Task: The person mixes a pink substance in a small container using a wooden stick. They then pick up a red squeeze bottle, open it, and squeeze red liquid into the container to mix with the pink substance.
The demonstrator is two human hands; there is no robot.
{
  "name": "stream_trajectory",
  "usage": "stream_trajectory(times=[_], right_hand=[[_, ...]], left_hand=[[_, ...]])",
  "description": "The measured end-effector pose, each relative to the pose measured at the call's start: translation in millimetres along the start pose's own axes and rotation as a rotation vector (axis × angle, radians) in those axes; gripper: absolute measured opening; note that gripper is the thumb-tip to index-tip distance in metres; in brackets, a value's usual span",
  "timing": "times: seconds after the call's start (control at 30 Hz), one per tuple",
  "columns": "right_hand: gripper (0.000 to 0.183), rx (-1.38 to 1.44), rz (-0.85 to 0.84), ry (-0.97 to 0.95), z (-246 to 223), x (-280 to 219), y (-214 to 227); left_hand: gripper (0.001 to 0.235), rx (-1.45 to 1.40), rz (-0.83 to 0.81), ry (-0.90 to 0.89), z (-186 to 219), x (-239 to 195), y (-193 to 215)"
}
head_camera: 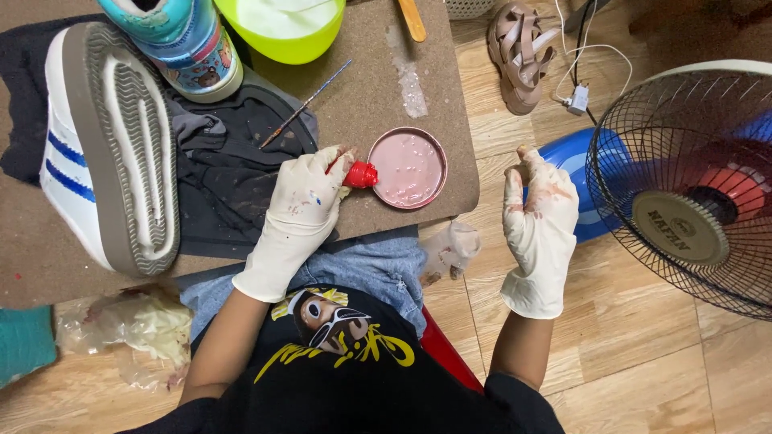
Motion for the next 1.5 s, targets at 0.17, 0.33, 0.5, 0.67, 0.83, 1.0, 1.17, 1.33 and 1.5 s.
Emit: stream_trajectory(times=[0.17,0.33,0.5,0.67,0.83,1.0,1.17,1.33,1.5], right_hand=[[0.033,-0.002,-0.008,-0.01,5.4,-3.4,-5.3],[0.034,-0.026,-0.021,-0.001,3.4,-1.7,-4.1],[0.034,-0.043,-0.026,0.004,3.3,-1.8,-5.0],[0.035,-0.027,-0.042,0.005,3.0,-1.5,-7.2],[0.034,-0.004,-0.051,0.0,-0.1,-0.6,-7.1],[0.034,-0.012,-0.057,0.001,4.2,-2.6,-10.0],[0.034,-0.031,-0.082,0.004,4.2,-2.5,-10.1],[0.035,-0.06,-0.082,0.004,8.7,-2.7,-16.4],[0.035,-0.072,-0.099,-0.004,7.2,-1.3,-16.3]], left_hand=[[0.05,0.008,-0.006,-0.009,-2.3,-1.0,-1.5],[0.049,0.005,0.005,-0.013,-0.4,-1.2,2.6],[0.048,0.012,0.004,-0.013,2.0,-0.6,8.1],[0.049,0.01,-0.003,-0.017,-0.3,-1.1,5.9],[0.05,0.014,-0.013,-0.012,0.4,-1.7,6.6],[0.053,0.017,-0.038,-0.014,2.8,-1.4,8.3],[0.052,0.026,-0.035,-0.007,0.6,-1.7,3.9],[0.053,0.029,-0.048,-0.013,0.3,-2.4,3.9],[0.052,0.036,-0.049,-0.016,0.4,-3.4,2.7]])
Point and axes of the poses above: each hand's wrist, its own x-axis towards the middle knuckle, its own y-axis out of the back of the hand, z = x × y, the point moved 5 cm from there along x, towards the middle knuckle, and after that the axes turned 11 degrees about -x, right-handed, at the moved point
